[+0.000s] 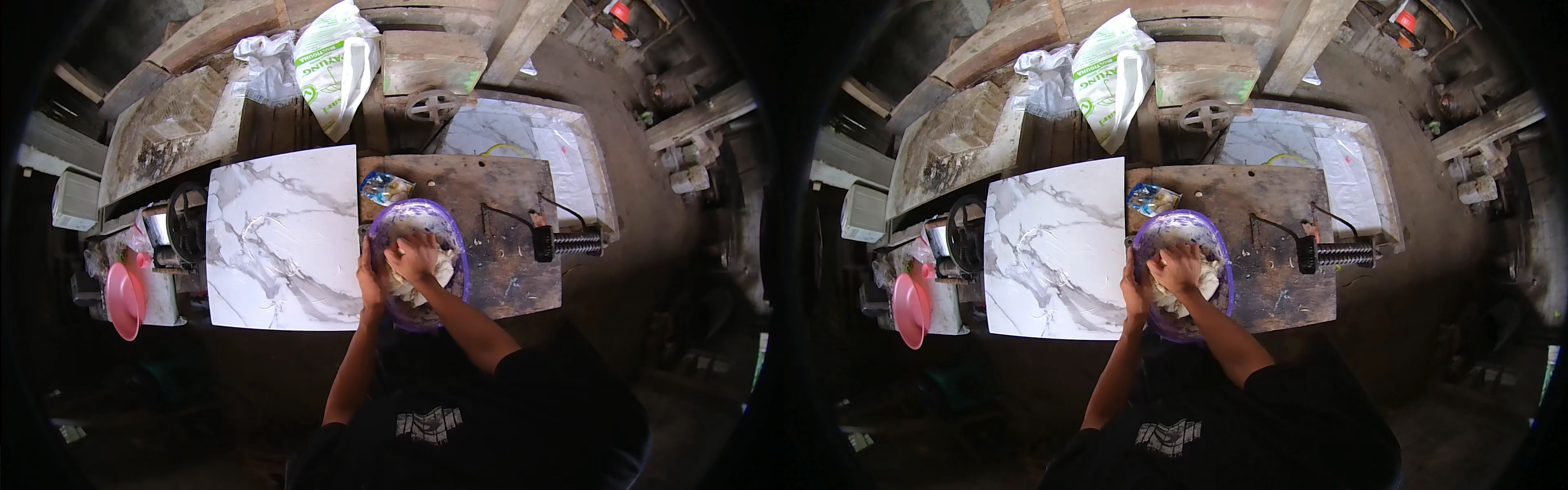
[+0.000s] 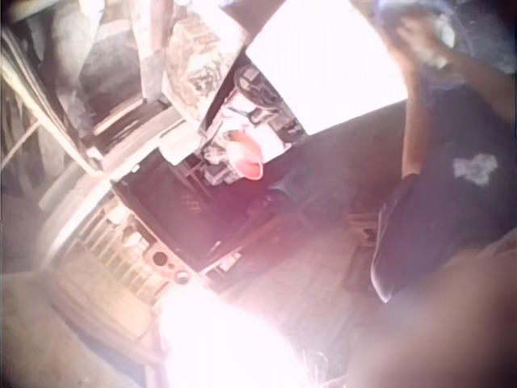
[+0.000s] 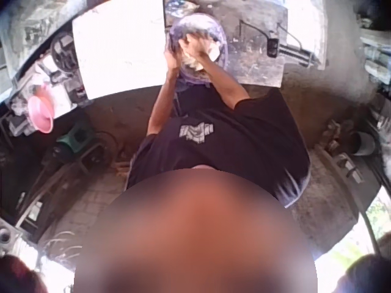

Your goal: The person kneads dough in a purple bowl by hand on a white surface, pushing and folding the dough repeatedly.

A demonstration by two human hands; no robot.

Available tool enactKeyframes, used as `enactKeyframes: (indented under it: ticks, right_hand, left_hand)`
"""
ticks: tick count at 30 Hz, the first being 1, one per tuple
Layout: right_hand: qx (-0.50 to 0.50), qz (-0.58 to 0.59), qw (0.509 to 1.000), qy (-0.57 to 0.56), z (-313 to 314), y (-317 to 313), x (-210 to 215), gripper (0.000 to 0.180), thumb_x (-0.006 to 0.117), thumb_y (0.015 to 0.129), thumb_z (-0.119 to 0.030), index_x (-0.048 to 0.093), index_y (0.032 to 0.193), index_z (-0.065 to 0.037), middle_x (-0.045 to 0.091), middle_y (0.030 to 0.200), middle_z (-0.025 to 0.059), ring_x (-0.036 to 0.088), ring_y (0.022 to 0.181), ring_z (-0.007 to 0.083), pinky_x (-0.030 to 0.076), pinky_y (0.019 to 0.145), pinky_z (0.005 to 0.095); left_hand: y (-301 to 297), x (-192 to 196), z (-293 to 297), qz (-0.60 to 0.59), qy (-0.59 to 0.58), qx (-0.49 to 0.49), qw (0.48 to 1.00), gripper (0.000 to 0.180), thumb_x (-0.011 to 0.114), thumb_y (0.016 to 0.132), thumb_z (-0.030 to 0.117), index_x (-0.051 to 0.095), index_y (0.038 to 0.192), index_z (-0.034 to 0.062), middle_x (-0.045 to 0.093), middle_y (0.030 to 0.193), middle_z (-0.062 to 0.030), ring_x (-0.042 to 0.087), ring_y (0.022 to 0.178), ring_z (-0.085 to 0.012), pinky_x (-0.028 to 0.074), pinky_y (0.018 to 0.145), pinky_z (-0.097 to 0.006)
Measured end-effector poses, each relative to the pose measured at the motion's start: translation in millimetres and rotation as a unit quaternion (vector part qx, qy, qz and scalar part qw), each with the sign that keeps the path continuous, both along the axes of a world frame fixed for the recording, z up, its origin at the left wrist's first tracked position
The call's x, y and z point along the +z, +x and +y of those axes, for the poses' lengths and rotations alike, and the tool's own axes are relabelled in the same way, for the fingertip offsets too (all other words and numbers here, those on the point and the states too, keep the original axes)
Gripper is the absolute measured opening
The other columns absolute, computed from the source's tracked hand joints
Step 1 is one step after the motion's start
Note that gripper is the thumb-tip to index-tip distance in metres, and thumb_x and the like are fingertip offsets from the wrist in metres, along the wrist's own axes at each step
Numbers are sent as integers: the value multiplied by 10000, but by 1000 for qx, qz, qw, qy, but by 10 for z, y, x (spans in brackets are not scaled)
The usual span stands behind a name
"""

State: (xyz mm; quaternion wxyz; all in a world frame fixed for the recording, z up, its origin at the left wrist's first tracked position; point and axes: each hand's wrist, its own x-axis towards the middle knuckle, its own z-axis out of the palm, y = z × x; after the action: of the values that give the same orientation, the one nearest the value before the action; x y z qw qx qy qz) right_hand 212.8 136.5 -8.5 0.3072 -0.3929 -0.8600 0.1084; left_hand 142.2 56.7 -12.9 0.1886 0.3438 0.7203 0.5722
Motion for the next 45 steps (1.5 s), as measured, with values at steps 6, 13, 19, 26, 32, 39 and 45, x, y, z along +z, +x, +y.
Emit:
enactKeyframes:
  ticks: [6,13,19,26,32,39,45]
  right_hand:
    - [-8,75,997,9,184,-184,-26,192,590,609,-201,501,468,-105,518,537,46,506,600,229,361,638,368]
    - [67,190,978,63,121,-119,151,259,638,595,-130,424,454,-95,446,510,16,469,588,203,326,683,372]
    - [136,120,983,24,137,79,212,259,673,612,-230,460,546,-99,478,650,25,481,662,206,318,718,386]
    - [53,-14,987,-151,-61,157,397,318,700,583,-365,551,651,-92,531,780,78,488,874,227,308,809,408]
    - [69,-18,997,40,-263,216,171,435,687,574,-407,604,867,-97,478,1072,106,363,1099,293,260,900,505]
    - [93,-27,995,13,-216,146,154,261,678,525,-293,531,612,-96,521,711,34,461,798,212,329,775,427]
    - [72,65,995,-7,18,-53,77,209,665,545,-237,536,593,-80,538,627,62,513,655,237,361,670,391]
  left_hand:
    - [-87,-16,125,106,23,44,993,385,453,822,17,415,1200,-45,518,1094,-252,515,998,-376,405,860,-369]
    - [-345,6,212,32,-18,45,998,400,435,767,-35,448,1165,-77,500,1128,-263,499,1061,-333,381,895,-349]
    - [-373,-33,301,31,-9,47,998,411,427,750,-61,439,1159,-102,494,1142,-261,485,1085,-313,357,918,-333]
    - [-360,32,276,-33,13,44,998,405,409,780,-41,428,1182,-81,525,1092,-265,542,997,-276,398,852,-304]
    - [-316,-127,125,-70,12,1,997,404,413,834,-10,373,1232,-64,501,1146,-243,505,1051,-239,380,874,-290]
    - [-119,-136,-45,-86,52,4,995,414,410,861,10,335,1264,-50,413,1253,-223,404,1158,-243,308,949,-301]
    - [28,88,-105,-47,23,-6,999,409,413,835,-35,361,1240,-64,431,1231,-233,432,1139,-257,322,944,-312]
